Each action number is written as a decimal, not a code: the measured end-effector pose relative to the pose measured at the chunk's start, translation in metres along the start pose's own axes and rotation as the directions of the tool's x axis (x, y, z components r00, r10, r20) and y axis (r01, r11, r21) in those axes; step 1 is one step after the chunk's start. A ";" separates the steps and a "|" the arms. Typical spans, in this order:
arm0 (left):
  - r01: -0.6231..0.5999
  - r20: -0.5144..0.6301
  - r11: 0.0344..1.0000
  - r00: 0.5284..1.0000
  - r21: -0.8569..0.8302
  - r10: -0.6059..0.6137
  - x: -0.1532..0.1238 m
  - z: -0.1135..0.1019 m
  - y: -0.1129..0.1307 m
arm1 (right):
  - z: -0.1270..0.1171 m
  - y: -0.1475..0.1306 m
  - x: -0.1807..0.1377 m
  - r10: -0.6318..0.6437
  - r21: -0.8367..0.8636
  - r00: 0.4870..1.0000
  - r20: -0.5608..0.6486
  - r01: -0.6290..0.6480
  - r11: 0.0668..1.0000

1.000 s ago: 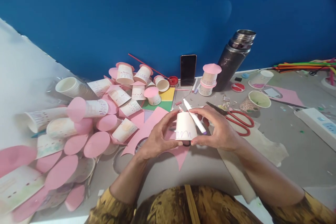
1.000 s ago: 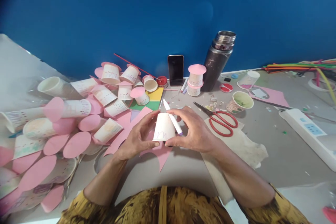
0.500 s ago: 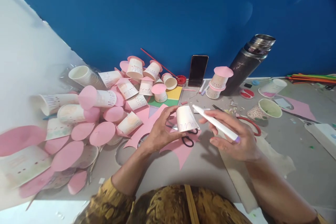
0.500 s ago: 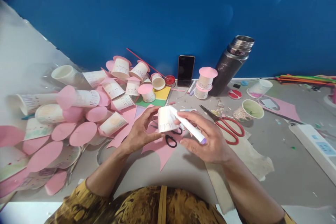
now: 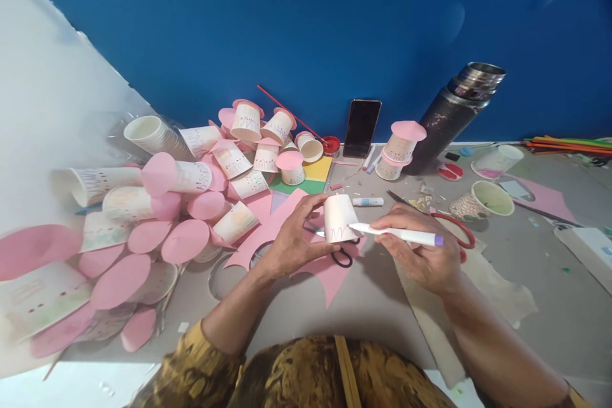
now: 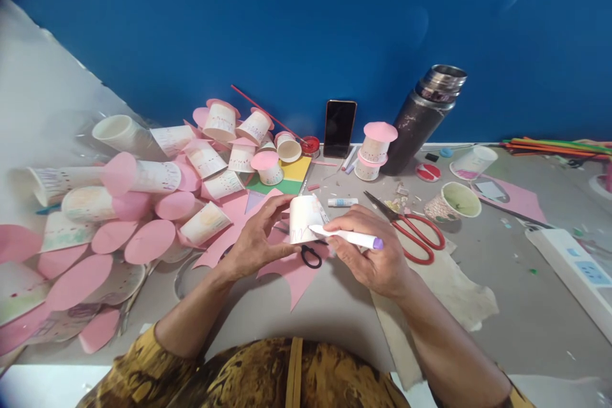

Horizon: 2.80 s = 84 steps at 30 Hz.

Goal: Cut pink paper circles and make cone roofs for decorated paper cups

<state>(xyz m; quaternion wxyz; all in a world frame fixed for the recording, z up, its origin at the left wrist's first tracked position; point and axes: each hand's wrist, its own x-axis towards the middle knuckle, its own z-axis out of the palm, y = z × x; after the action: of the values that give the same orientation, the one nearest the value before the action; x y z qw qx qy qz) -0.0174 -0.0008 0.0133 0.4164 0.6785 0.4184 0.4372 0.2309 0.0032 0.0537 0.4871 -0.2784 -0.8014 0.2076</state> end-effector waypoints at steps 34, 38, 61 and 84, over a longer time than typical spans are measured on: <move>0.010 0.050 0.940 0.999 -0.341 0.008 0.003 0.009 -0.006 | -0.006 0.001 -0.001 0.057 0.023 0.998 -0.036 -0.056 0.998; 0.044 0.060 0.919 0.998 -0.391 -0.022 0.004 0.009 -0.003 | -0.007 0.000 0.001 0.047 0.075 0.999 -0.012 -0.046 0.996; 0.181 0.071 0.824 0.983 -0.537 -0.170 0.003 0.014 -0.008 | -0.015 0.002 -0.003 0.190 0.243 0.982 -0.014 -0.181 0.953; 0.235 0.093 0.796 0.971 -0.558 -0.221 0.001 0.016 -0.008 | -0.014 -0.001 -0.004 0.235 0.248 0.971 -0.042 -0.218 0.944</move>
<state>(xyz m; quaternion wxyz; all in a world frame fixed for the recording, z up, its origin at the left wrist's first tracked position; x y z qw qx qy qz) -0.0038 -0.0003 0.0015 0.6528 0.4745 0.3440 0.4800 0.2448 0.0008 0.0584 0.5183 -0.3142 -0.7151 0.3483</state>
